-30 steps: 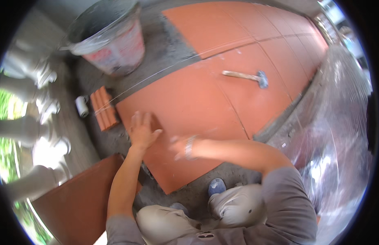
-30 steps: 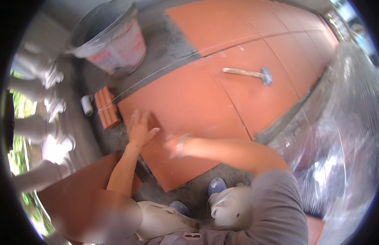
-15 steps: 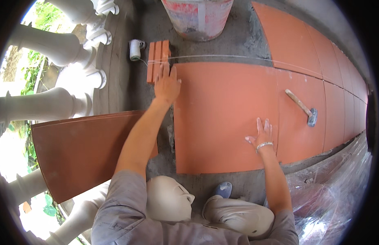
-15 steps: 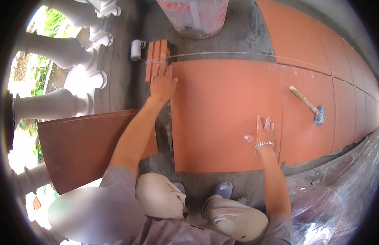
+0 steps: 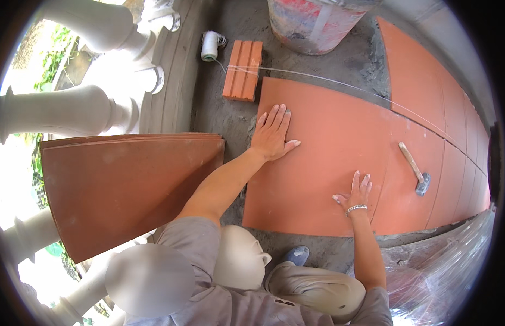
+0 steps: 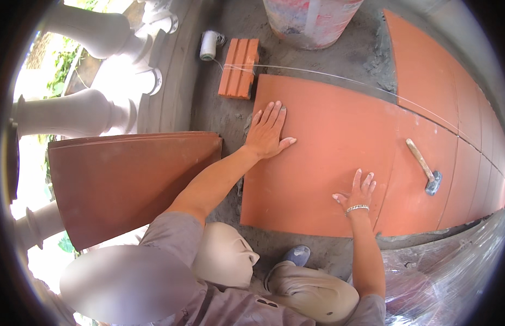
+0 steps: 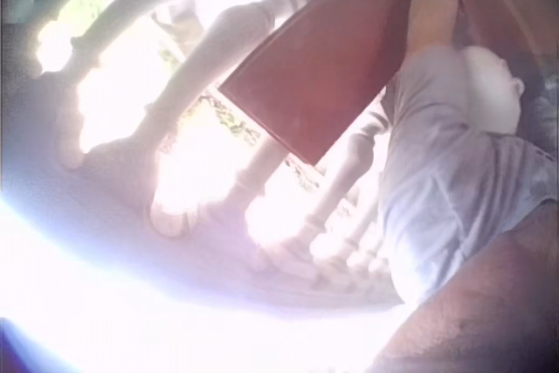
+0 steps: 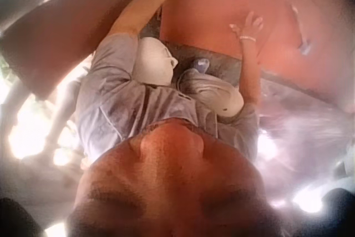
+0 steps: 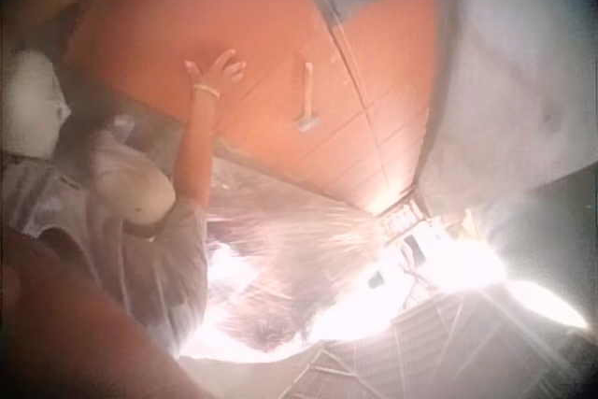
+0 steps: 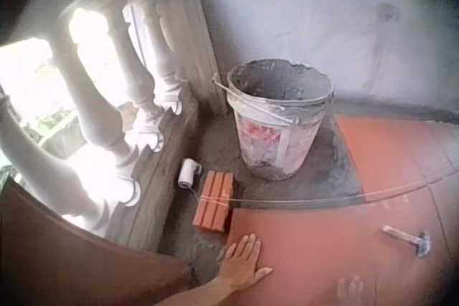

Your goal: The person spreads cement on the floor using a trowel, then places a terracotta tile and taps it with a hammer to secure it. The person retrieves additional tiles from a nearby stack and continues the installation process.

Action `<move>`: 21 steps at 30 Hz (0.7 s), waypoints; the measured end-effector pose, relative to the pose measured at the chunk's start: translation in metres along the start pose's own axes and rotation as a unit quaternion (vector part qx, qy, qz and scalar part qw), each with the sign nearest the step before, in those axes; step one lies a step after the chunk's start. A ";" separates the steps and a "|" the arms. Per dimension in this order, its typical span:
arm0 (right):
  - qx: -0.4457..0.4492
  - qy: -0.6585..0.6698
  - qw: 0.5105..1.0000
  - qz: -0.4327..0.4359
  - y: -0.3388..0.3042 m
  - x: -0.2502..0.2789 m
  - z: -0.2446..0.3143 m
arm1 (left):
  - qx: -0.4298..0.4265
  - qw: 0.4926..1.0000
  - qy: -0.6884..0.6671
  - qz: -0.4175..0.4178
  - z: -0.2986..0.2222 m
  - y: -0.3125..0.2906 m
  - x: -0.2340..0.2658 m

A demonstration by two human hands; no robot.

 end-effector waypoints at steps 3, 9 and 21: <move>-0.005 -0.003 1.000 0.022 0.003 -0.007 -0.004 | 0.000 1.000 -0.013 0.003 0.001 -0.005 -0.004; 0.075 0.014 0.995 -0.062 0.007 -0.020 -0.011 | 0.001 1.000 -0.030 0.006 0.005 -0.003 -0.002; 0.044 0.011 0.998 -0.031 0.004 -0.018 -0.007 | 0.007 0.999 -0.040 0.025 0.009 0.002 -0.004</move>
Point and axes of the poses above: each hand's wrist, its own y-axis towards the middle knuckle, its own x-axis out of the back of the hand, z = x × y, the point moved 1 cm from there along y, towards the middle knuckle, and after that the axes turned 15 degrees about -x, right-handed, at the moved point
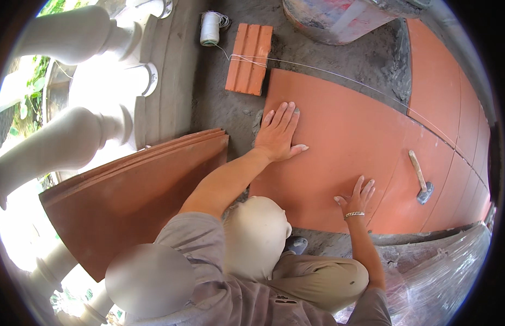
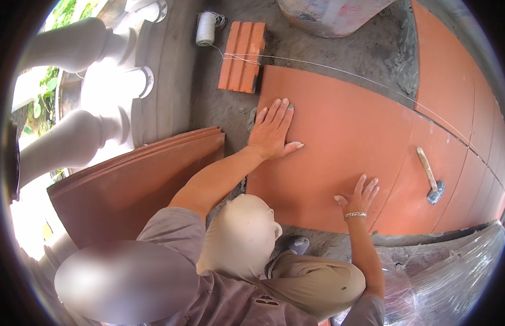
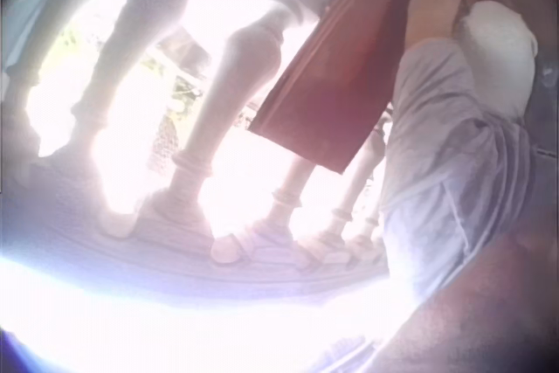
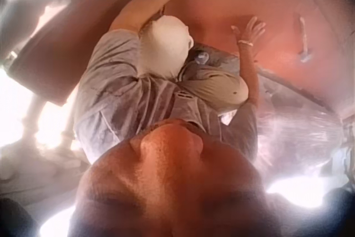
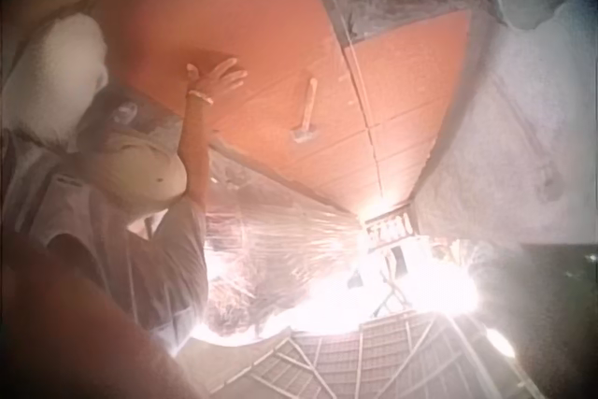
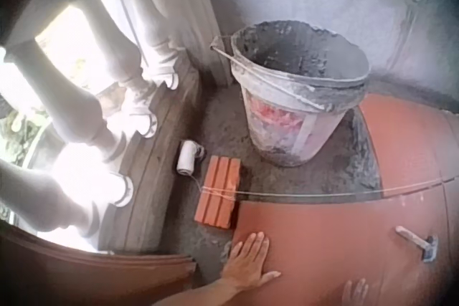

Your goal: The person spreads cement on the floor using a trowel, then places a terracotta tile and taps it with a hammer to secure it. The person retrieves additional tiles from a nearby stack and continues the installation process.

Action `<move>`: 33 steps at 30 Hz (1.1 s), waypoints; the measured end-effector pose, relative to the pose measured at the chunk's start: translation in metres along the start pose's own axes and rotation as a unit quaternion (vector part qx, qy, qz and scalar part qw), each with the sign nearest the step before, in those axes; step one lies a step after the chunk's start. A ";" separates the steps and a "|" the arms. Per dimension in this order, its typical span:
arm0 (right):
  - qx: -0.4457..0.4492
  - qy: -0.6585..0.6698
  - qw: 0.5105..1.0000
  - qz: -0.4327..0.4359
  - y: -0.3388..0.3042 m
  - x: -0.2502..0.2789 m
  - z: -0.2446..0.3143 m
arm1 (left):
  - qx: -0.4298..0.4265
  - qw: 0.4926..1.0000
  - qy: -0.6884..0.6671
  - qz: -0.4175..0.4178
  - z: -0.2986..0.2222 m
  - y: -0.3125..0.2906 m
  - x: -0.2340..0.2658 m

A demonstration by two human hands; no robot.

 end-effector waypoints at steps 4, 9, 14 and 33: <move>-0.024 -0.009 0.999 0.023 0.002 -0.002 -0.001 | 0.005 1.000 -0.001 0.022 0.000 0.003 0.002; 0.028 -0.031 0.999 -0.021 0.000 -0.001 -0.001 | 0.015 0.999 0.016 0.030 -0.004 0.005 0.005; -0.065 -0.022 0.995 0.076 0.000 0.004 0.003 | 0.009 0.996 0.053 0.071 -0.008 0.011 0.003; -0.031 0.161 0.974 -0.156 0.147 0.059 0.049 | -0.040 0.985 0.119 0.115 -0.015 0.008 0.001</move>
Point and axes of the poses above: each hand's wrist, its own y-axis towards the middle knuckle, its own x-axis out of the back of the hand, z = x × y, the point moved 1 cm from there along y, towards the middle knuckle, and after that the axes turned 15 degrees about -x, right-handed, at the moved point
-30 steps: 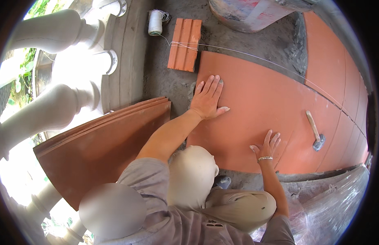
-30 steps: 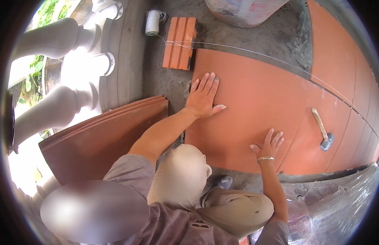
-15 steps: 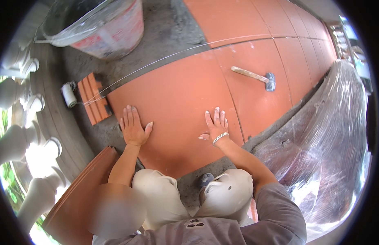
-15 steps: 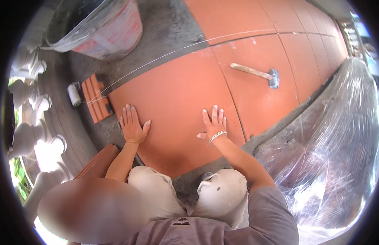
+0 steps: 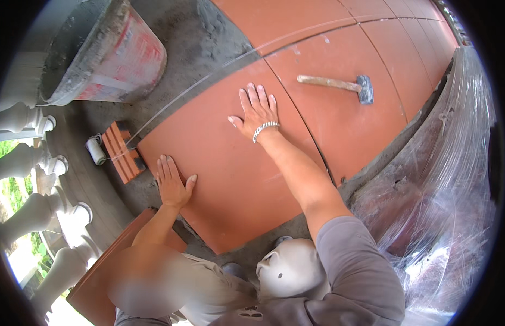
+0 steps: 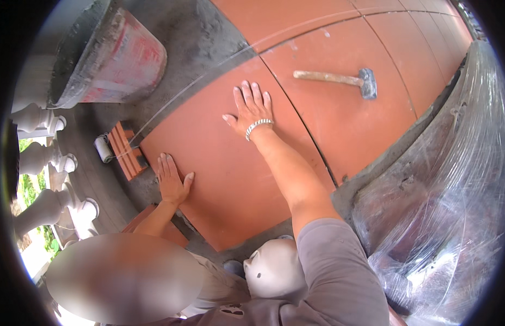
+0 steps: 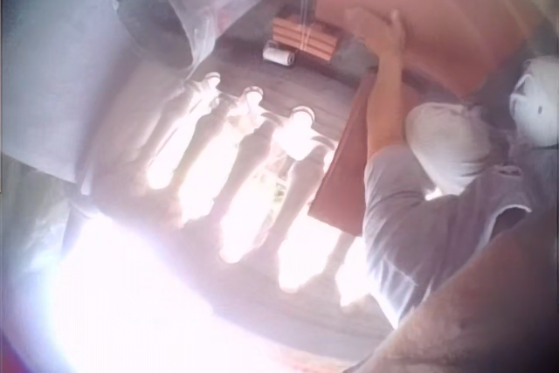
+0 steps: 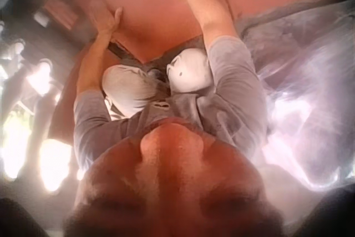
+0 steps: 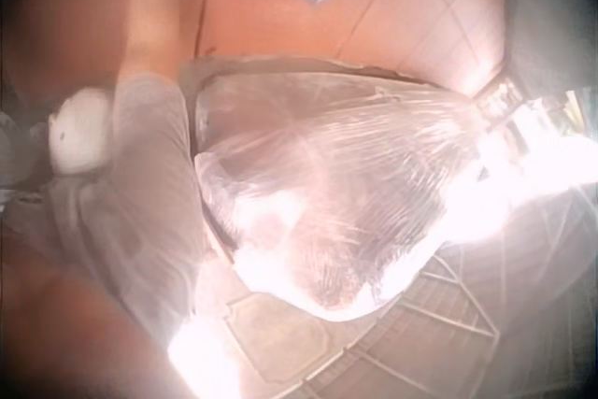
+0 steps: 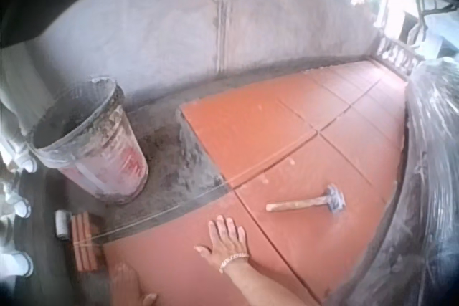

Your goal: The person spreads cement on the floor using a trowel, then places a terracotta tile and taps it with a hammer to secure it. The person retrieves additional tiles from a nearby stack and continues the installation process.

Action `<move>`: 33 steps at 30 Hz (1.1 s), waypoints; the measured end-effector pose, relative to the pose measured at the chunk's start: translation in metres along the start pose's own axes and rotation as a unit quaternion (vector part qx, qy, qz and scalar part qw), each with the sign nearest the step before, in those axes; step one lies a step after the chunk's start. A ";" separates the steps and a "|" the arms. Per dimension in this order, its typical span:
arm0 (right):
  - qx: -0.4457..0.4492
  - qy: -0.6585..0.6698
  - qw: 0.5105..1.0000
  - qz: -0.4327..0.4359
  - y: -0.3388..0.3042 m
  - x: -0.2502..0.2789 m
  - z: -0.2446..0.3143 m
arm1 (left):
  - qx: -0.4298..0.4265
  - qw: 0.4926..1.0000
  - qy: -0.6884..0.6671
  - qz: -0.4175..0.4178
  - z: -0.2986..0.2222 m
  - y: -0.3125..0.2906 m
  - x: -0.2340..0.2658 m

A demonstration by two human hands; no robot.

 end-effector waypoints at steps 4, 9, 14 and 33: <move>0.023 0.006 0.999 -0.025 -0.001 0.006 -0.003 | 0.010 0.999 -0.008 0.040 0.002 0.005 0.014; -0.014 -0.008 1.000 0.008 0.006 0.026 0.013 | 0.016 0.997 -0.002 0.076 0.004 0.009 0.024; 0.037 0.087 0.975 -0.200 0.036 0.036 0.025 | 0.009 0.997 -0.004 0.082 0.001 0.010 0.020; -0.294 0.030 0.954 -0.039 0.079 0.058 -0.213 | 0.033 0.977 0.046 0.208 -0.002 0.031 0.041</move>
Point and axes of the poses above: each hand's wrist, its own y-axis towards the middle knuckle, its own x-axis out of the back of the hand, z = x × y, the point moved 1 cm from there along y, towards the middle knuckle, and after that the axes turned 15 degrees about -x, right-handed, at the moved point
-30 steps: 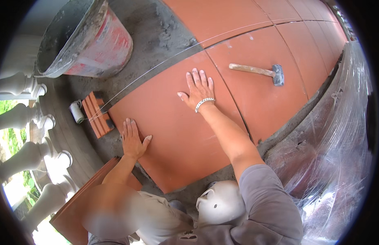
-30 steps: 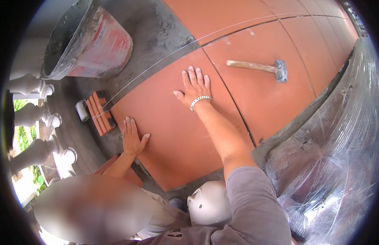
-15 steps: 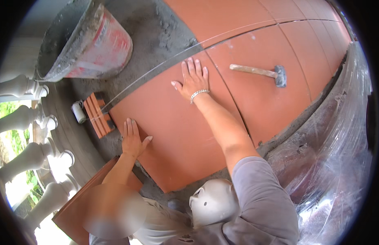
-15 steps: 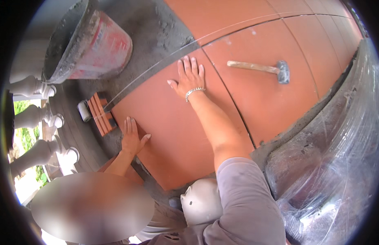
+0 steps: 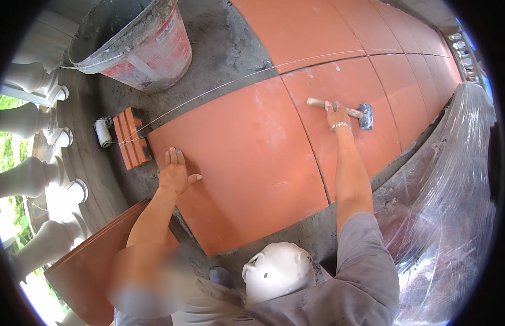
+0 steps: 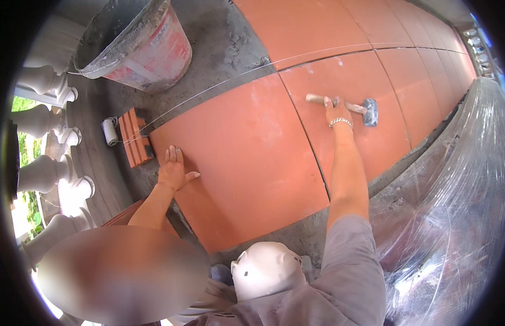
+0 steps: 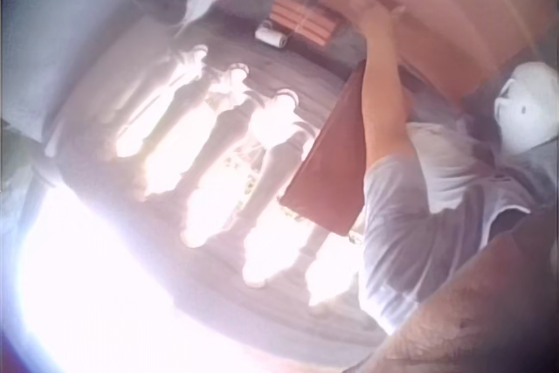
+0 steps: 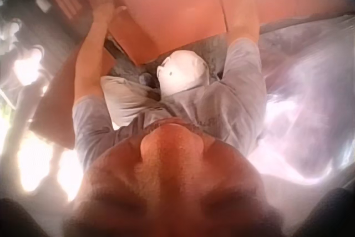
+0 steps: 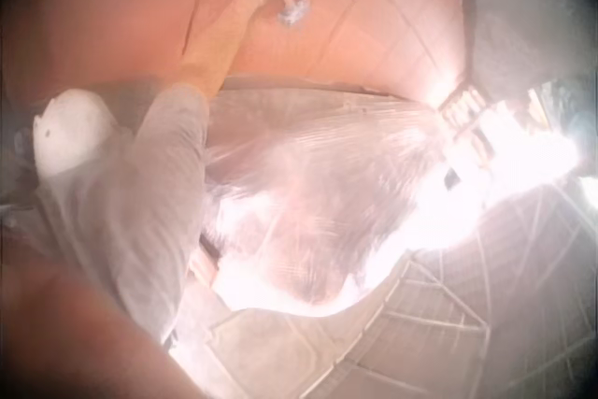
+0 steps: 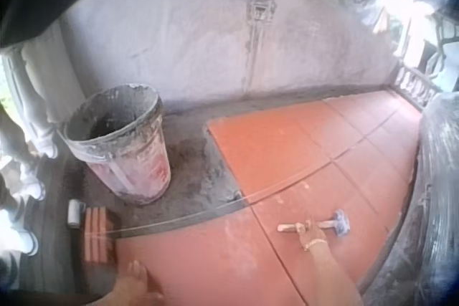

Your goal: The person spreads cement on the floor using a trowel, then places a terracotta tile and taps it with a hammer to secure it. The person retrieves additional tiles from a nearby stack and continues the installation process.

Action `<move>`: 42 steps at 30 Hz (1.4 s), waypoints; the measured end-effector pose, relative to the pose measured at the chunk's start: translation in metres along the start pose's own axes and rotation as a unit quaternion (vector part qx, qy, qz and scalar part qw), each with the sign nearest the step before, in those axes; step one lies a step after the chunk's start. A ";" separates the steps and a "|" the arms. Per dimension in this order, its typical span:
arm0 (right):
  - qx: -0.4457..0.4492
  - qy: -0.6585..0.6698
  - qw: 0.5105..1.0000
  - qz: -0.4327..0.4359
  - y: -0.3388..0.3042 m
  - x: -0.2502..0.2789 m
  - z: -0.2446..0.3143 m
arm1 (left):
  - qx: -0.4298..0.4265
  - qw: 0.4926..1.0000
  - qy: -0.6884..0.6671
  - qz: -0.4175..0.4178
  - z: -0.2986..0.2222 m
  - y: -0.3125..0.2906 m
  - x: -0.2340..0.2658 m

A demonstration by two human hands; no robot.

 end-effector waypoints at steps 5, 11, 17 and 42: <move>-0.036 0.076 0.996 -0.017 -0.040 0.009 -0.065 | -0.007 0.999 -0.012 -0.033 0.000 -0.001 -0.001; 0.057 0.551 0.816 0.164 -0.169 0.084 -0.029 | 0.014 0.996 -0.059 -0.066 0.002 -0.005 0.008; 0.191 0.507 0.794 0.275 -0.236 0.110 0.045 | 0.088 0.990 -0.109 -0.016 -0.023 -0.002 0.028; 0.322 0.219 0.898 0.203 -0.288 -0.005 0.132 | 0.085 0.991 -0.099 0.028 -0.015 -0.002 0.036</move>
Point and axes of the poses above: each hand's wrist, its own y-axis towards the middle knuckle, its own x-axis out of the back of the hand, z = x × y, the point moved 1 cm from there along y, towards the middle knuckle, and after that the axes turned 15 degrees about -x, right-handed, at the moved point
